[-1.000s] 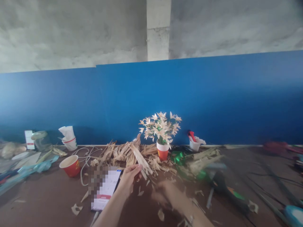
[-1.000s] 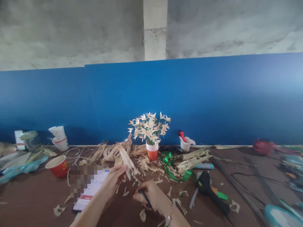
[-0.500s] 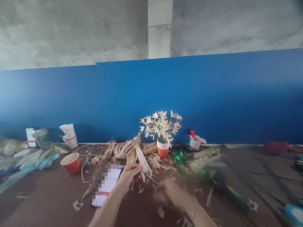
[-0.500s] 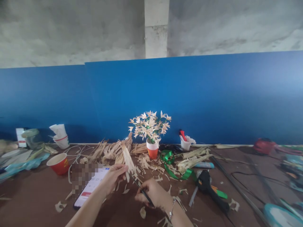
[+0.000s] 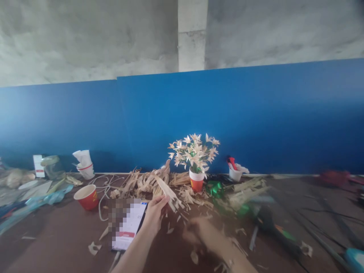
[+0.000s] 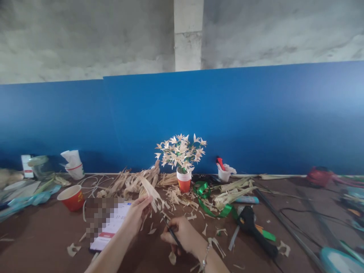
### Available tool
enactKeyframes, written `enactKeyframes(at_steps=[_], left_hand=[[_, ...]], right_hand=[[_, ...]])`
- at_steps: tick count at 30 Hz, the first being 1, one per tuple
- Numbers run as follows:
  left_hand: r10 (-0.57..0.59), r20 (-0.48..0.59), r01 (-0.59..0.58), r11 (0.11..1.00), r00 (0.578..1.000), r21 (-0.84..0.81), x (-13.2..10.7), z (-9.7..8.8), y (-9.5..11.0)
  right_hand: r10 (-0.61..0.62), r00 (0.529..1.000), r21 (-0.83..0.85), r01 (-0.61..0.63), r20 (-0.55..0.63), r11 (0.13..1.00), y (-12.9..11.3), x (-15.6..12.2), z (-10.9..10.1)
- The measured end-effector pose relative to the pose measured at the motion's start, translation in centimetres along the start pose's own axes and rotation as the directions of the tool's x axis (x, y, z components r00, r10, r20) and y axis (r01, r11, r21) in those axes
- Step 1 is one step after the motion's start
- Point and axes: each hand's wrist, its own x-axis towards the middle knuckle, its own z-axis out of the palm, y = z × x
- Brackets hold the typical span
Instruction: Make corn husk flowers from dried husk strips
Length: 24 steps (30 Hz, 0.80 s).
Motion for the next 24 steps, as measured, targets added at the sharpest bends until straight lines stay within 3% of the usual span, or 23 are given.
enactKeyframes(at_steps=[7,12,19,24], left_hand=[[-0.02,-0.094,0.013,0.997,0.995,-0.082,-0.4,0.5,-0.1],[0.017,-0.127,-0.036,0.989,0.992,-0.143,-0.1,0.4,0.0],[0.016,-0.03,-0.018,0.997,0.999,-0.073,-0.9,1.0,0.1],[0.005,-0.029,-0.007,0.998,1.0,-0.06,-1.2,1.4,-0.3]], right_hand=[[-0.009,0.999,0.032,0.011,-0.046,0.999,-1.0,-0.8,0.3],[-0.022,0.998,0.07,0.018,0.055,0.997,-0.2,0.0,0.2],[-0.029,0.998,0.13,0.02,0.063,0.991,0.7,0.2,-0.1],[-0.01,0.998,0.146,0.001,0.058,0.989,0.5,0.2,-0.1]])
